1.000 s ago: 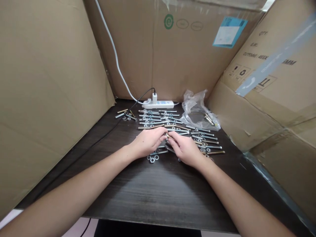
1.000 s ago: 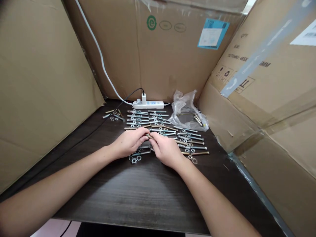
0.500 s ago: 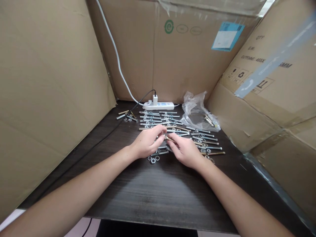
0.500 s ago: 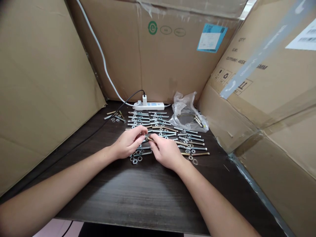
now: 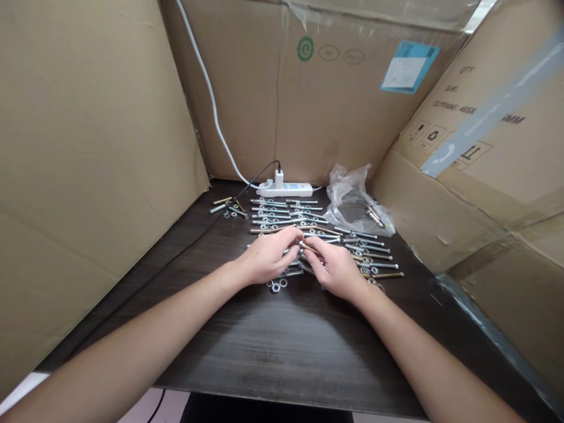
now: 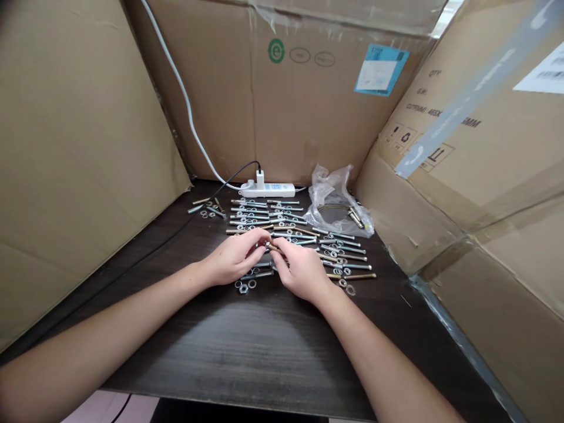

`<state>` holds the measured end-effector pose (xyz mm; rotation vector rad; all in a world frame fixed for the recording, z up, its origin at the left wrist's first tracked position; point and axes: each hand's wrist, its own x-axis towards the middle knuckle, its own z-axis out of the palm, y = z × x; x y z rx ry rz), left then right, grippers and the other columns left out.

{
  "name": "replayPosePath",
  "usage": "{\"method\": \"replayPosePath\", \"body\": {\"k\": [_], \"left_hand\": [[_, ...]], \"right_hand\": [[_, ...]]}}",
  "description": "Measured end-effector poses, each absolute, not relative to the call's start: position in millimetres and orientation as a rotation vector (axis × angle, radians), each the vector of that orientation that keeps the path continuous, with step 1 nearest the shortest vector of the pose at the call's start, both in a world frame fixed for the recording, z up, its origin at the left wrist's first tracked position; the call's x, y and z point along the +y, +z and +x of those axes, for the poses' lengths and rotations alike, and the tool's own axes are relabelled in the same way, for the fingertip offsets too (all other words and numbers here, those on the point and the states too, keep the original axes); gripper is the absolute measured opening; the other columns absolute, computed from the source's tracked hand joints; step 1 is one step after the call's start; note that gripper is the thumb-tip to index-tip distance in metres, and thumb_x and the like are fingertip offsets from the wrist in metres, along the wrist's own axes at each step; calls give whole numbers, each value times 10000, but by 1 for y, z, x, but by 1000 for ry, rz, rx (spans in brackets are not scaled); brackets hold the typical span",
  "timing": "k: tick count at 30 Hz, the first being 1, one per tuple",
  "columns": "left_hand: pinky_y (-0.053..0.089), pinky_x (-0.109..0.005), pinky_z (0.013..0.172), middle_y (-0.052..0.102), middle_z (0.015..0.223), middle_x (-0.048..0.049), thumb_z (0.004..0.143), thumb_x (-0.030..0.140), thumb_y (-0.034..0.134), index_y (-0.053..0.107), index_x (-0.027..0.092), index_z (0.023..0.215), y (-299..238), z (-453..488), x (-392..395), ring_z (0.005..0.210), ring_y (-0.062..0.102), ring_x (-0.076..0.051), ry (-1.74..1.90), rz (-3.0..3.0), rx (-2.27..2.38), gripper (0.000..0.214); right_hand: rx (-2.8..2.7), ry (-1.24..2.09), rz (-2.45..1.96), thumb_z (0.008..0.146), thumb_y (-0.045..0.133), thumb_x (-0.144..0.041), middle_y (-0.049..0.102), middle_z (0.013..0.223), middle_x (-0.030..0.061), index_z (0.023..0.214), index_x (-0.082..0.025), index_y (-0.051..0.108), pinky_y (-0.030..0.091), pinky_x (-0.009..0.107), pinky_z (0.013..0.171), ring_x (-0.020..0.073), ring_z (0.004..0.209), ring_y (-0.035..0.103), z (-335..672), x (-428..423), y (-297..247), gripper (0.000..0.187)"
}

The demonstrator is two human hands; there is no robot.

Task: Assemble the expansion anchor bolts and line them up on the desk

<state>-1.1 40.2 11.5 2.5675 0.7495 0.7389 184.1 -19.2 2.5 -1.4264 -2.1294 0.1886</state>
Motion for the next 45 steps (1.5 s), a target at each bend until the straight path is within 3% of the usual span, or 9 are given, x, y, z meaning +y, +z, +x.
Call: {"method": "replayPosePath", "body": {"k": [7, 14, 27, 32, 35, 45], "left_hand": [[378, -247, 634, 558, 699, 4, 991, 317, 267, 512, 177, 749, 8, -4, 46, 653, 513, -128, 702, 2623, 770, 371], [411, -240, 663, 580, 894, -15, 911, 215, 407, 513, 191, 1020, 9, -4, 42, 740, 527, -128, 876, 2534, 710, 154], [423, -243, 667, 589, 945, -12, 875, 190, 471, 509, 207, 1065, 10, -3, 41, 793, 555, -139, 733, 2599, 667, 194], [409, -246, 655, 594, 864, -8, 879, 196, 454, 526, 190, 935, 10, -3, 42, 754, 549, -141, 704, 2615, 650, 92], [398, -248, 642, 583, 815, -7, 916, 227, 406, 529, 184, 869, 10, -3, 43, 718, 536, -137, 684, 2642, 657, 138], [441, -252, 771, 591, 1025, -31, 952, 247, 397, 517, 214, 1136, 9, -4, 44, 894, 565, -143, 798, 2621, 601, 222]], "right_hand": [[-2131, 211, -1417, 937, 435, -285, 698, 828, 10, 1040, -221, 572, 411, 239, 622, 153, 659, 629, 183, -21, 3, 183], [-2085, 225, -1424, 931, 434, -291, 700, 797, 15, 1036, -218, 579, 424, 242, 610, 160, 650, 640, 187, -20, 4, 193], [-2004, 306, -1386, 908, 494, -339, 720, 831, 20, 1015, -216, 603, 482, 228, 603, 146, 622, 655, 186, -19, -5, 196], [-1995, 335, -1344, 912, 488, -337, 701, 777, 11, 999, -216, 603, 472, 225, 590, 138, 593, 635, 185, -21, -3, 188], [-1984, 339, -1350, 913, 484, -346, 705, 795, 16, 1001, -216, 607, 476, 229, 603, 143, 612, 639, 186, -21, -2, 200], [-1935, 349, -1347, 903, 491, -331, 697, 797, 16, 1016, -216, 611, 473, 223, 582, 140, 603, 628, 188, -17, -6, 202]]}}
